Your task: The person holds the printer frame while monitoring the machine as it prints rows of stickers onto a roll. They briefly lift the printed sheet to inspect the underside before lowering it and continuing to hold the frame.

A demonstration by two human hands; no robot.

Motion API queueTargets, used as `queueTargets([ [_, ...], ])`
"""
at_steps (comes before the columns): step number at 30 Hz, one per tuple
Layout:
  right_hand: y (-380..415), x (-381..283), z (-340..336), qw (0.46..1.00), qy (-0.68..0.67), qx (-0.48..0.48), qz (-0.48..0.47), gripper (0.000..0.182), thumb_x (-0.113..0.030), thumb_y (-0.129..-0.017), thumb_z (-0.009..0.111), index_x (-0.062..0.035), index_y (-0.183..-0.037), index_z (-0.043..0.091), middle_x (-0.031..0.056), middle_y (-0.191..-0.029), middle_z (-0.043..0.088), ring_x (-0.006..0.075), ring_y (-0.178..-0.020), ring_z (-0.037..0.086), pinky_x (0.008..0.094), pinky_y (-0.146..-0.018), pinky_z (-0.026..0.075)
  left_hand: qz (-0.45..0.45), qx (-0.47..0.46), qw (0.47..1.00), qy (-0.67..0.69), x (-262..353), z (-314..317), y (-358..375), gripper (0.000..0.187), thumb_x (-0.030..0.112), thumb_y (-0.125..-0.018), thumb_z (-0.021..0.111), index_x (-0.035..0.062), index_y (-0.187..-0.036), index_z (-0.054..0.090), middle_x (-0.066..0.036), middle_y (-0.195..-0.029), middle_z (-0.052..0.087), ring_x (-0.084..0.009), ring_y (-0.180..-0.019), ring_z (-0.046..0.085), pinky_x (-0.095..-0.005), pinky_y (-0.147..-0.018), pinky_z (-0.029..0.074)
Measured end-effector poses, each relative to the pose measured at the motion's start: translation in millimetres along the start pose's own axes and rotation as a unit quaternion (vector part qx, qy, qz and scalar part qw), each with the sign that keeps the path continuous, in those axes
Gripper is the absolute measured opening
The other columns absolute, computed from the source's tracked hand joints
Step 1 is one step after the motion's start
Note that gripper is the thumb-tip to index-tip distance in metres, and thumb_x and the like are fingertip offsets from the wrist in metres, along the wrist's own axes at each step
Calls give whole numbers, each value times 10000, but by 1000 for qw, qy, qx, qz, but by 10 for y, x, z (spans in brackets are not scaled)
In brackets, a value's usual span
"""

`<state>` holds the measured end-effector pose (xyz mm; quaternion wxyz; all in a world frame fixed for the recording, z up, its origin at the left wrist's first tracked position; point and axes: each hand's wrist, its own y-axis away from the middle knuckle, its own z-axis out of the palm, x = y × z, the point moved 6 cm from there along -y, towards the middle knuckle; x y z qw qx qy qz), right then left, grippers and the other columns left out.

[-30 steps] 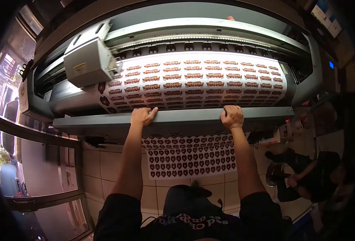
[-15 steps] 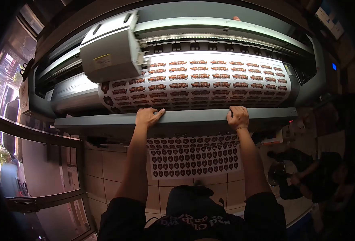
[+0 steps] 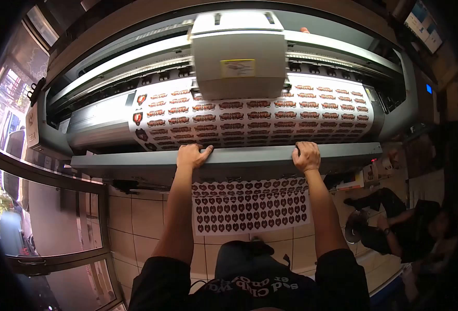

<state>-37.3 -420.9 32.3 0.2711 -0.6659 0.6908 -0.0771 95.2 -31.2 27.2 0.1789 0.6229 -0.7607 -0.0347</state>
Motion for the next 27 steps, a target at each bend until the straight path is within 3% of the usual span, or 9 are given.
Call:
queueTargets([
  [27, 25, 41, 40, 1000, -6, -7, 6, 256, -242, -799, 560, -41, -898, 684, 134, -955, 709, 312, -950, 656, 435, -950, 455, 46, 72, 996, 21, -21, 5, -13, 657, 660, -855, 506, 71, -962, 776, -169, -878, 729, -351, -873, 691, -429, -895, 508],
])
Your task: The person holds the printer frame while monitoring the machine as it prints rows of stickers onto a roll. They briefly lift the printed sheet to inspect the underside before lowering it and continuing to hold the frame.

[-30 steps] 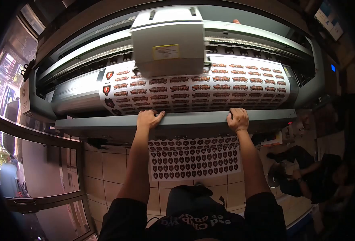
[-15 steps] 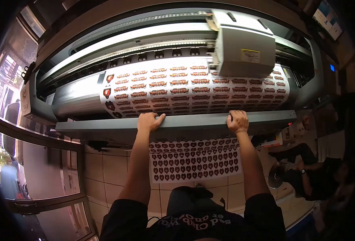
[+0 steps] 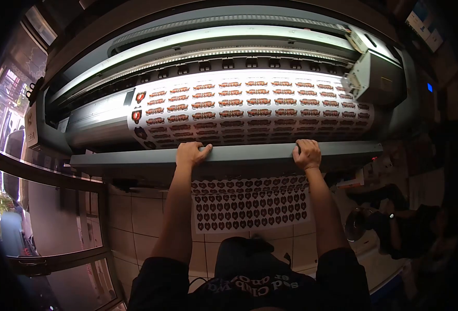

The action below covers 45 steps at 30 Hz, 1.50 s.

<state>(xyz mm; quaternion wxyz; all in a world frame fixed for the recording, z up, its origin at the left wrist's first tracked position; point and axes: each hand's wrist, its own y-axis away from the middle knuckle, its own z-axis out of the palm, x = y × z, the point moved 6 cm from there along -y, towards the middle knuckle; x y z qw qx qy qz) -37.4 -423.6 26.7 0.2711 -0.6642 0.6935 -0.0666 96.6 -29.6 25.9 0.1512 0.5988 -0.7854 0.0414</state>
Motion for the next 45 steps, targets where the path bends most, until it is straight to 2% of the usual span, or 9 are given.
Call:
queueTargets([
  [9, -13, 20, 16, 1000, 0, -8, 1, 271, -241, -800, 557, -35, -915, 691, 136, -956, 710, 310, -947, 658, 434, -957, 455, 1, -4, 1000, -11, -69, 61, -56, 652, 668, -840, 523, 93, -1018, 772, -163, -904, 733, -343, -902, 693, -429, -889, 524],
  [18, -21, 5, -4, 1000, 2, -7, 1, 268, -242, -791, 558, -35, -901, 688, 138, -951, 710, 307, -943, 660, 432, -955, 458, 2, -9, 1000, -9, -33, 20, -32, 672, 665, -846, 512, 68, -1018, 767, -162, -918, 734, -337, -917, 692, -419, -910, 515],
  [31, -19, 2, 10, 1000, 9, -6, 2, 271, -240, -790, 555, -30, -900, 687, 140, -952, 713, 303, -941, 665, 435, -954, 461, -5, -12, 1000, -8, -65, 48, -48, 656, 662, -834, 532, 80, -1022, 770, -176, -954, 731, -340, -937, 690, -414, -922, 513],
  [40, -11, 28, 42, 1000, 21, -11, 7, 289, -249, -789, 553, -19, -901, 688, 164, -953, 712, 324, -933, 662, 446, -957, 461, -11, -18, 1000, -12, -60, 48, -44, 653, 645, -831, 541, 66, -1036, 766, -183, -956, 731, -339, -946, 691, -414, -917, 515],
  [45, -27, -8, -4, 1000, 10, -9, 7, 270, -250, -793, 554, -26, -876, 679, 156, -946, 707, 320, -932, 654, 440, -952, 457, -17, -14, 1000, -2, -89, 70, -56, 672, 659, -817, 538, 73, -1055, 764, -188, -1012, 727, -355, -1001, 671, -410, -983, 475],
])
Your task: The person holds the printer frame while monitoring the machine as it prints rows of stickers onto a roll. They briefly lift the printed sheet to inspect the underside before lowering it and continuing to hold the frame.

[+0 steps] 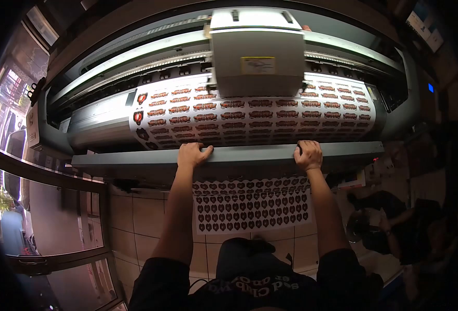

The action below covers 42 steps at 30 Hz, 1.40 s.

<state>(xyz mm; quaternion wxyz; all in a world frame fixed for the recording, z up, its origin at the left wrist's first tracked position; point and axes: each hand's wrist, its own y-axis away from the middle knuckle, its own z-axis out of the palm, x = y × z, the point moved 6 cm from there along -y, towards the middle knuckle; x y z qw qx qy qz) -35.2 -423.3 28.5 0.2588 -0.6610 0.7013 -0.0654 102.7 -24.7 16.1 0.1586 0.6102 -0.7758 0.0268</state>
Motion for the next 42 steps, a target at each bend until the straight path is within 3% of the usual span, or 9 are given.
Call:
queueTargets([
  [16, -11, -36, -39, 1000, -14, -2, -3, 236, -241, -805, 563, -40, -867, 668, 130, -916, 692, 303, -929, 641, 431, -936, 450, -17, -28, 999, -7, 52, -37, 51, 657, 646, -842, 506, 78, -1051, 763, -194, -1066, 713, -372, -1081, 618, -446, -1030, 427],
  [22, -3, 11, -3, 1000, -7, -5, 0, 267, -240, -816, 566, -36, -930, 695, 128, -969, 708, 298, -972, 648, 423, -967, 444, -5, -32, 999, -7, 50, -34, 29, 642, 645, -854, 511, 91, -1057, 763, -190, -1017, 721, -358, -1013, 654, -424, -990, 460],
  [24, -10, 17, 8, 1000, -6, -11, 1, 276, -236, -819, 570, -35, -951, 705, 127, -987, 714, 296, -979, 653, 420, -973, 447, 24, 14, 1000, 2, 43, -52, 17, 644, 643, -835, 526, 67, -982, 772, -183, -922, 728, -365, -910, 680, -447, -892, 512],
  [30, -18, -2, -11, 1000, -7, -1, -3, 256, -227, -798, 578, -35, -916, 699, 125, -954, 713, 293, -959, 659, 418, -951, 458, 29, 24, 999, 9, 37, -57, 19, 627, 635, -837, 537, 66, -956, 774, -190, -912, 723, -370, -895, 677, -459, -875, 510],
  [33, -24, -14, -19, 1000, -7, 1, -8, 250, -226, -792, 576, -36, -902, 695, 123, -938, 710, 292, -954, 660, 418, -943, 460, 6, -13, 1000, -3, 56, -74, 23, 640, 646, -838, 541, 78, -1029, 767, -183, -973, 726, -339, -967, 680, -417, -946, 496],
  [39, -24, -10, -12, 1000, -1, 3, -14, 256, -232, -797, 569, -35, -905, 692, 124, -934, 706, 295, -944, 660, 419, -940, 461, -8, -17, 1000, -6, 38, -44, 16, 643, 653, -840, 526, 91, -1041, 767, -185, -1009, 725, -352, -1026, 659, -424, -1004, 456],
  [42, -22, -13, -16, 1000, 0, 3, -13, 258, -232, -797, 571, -32, -909, 690, 127, -935, 705, 297, -942, 659, 420, -942, 460, 8, 17, 1000, -8, 40, -51, 33, 619, 638, -842, 537, 87, -990, 776, -197, -986, 723, -377, -998, 658, -449, -955, 480],
])
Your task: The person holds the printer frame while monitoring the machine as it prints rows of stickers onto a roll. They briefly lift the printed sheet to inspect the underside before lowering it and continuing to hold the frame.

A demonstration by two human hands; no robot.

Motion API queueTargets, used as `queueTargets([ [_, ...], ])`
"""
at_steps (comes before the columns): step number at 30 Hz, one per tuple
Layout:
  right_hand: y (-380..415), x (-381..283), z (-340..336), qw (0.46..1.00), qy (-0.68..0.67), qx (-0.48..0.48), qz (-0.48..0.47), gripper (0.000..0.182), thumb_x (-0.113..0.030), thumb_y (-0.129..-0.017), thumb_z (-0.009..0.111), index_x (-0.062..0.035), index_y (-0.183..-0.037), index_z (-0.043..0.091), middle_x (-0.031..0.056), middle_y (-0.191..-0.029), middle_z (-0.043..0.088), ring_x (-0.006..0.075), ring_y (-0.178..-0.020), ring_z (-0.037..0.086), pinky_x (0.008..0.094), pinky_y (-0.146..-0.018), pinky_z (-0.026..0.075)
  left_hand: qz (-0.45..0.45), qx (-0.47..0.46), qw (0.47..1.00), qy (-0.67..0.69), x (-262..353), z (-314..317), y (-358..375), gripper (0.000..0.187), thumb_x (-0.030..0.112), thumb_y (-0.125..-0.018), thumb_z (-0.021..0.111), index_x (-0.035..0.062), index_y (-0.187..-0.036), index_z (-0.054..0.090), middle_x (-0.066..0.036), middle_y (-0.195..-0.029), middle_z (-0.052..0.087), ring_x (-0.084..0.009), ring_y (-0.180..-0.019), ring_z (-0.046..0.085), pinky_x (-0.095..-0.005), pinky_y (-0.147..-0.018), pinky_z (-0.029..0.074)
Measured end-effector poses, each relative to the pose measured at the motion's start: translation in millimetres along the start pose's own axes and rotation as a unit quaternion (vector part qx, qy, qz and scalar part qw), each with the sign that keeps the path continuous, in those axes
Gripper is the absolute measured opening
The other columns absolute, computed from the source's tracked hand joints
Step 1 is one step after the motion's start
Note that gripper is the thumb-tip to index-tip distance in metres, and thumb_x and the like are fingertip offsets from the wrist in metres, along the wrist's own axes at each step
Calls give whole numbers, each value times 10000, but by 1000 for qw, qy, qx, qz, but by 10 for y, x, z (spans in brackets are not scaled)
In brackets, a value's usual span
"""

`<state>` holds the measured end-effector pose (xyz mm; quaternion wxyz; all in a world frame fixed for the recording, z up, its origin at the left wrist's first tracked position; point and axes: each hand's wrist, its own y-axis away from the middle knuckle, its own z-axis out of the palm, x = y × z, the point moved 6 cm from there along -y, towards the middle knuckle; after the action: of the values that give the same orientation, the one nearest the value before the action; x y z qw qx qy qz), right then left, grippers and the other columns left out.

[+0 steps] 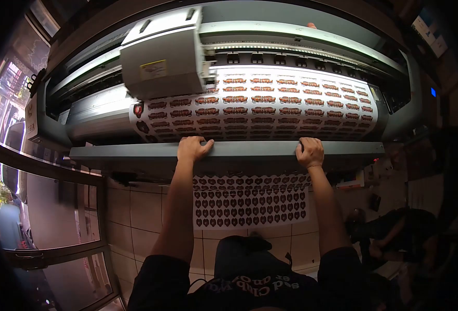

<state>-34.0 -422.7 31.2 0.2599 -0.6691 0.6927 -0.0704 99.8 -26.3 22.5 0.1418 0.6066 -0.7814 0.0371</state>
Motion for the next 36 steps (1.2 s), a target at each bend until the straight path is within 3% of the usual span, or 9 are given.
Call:
queueTargets([
  [10, -5, -23, -25, 1000, -2, -6, 6, 266, -238, -800, 565, -22, -900, 684, 144, -928, 704, 312, -933, 654, 427, -939, 459, -22, -20, 1000, 7, 1, -19, 11, 661, 638, -842, 531, 56, -1057, 761, -203, -1039, 718, -383, -1047, 639, -432, -1018, 447],
  [21, 2, 25, 31, 999, 18, -29, 15, 294, -247, -803, 559, -21, -931, 695, 155, -962, 710, 318, -932, 653, 424, -946, 459, 10, 11, 1000, 21, 10, -29, 7, 643, 624, -835, 545, 43, -1002, 764, -195, -959, 724, -358, -943, 672, -439, -935, 486],
  [34, -6, -22, -24, 1000, 1, 2, -2, 239, -225, -802, 564, -36, -897, 674, 118, -915, 701, 295, -922, 655, 427, -941, 454, 9, -7, 1000, 14, -16, 9, -15, 640, 644, -834, 545, 71, -1005, 773, -178, -921, 731, -346, -910, 689, -431, -927, 507],
  [36, -8, -20, -20, 1000, 1, -3, -3, 237, -226, -803, 563, -40, -900, 674, 114, -919, 700, 292, -927, 653, 425, -943, 453, 35, 30, 999, 18, -5, 5, -16, 605, 611, -843, 544, 56, -923, 772, -179, -869, 722, -360, -868, 679, -447, -858, 510],
])
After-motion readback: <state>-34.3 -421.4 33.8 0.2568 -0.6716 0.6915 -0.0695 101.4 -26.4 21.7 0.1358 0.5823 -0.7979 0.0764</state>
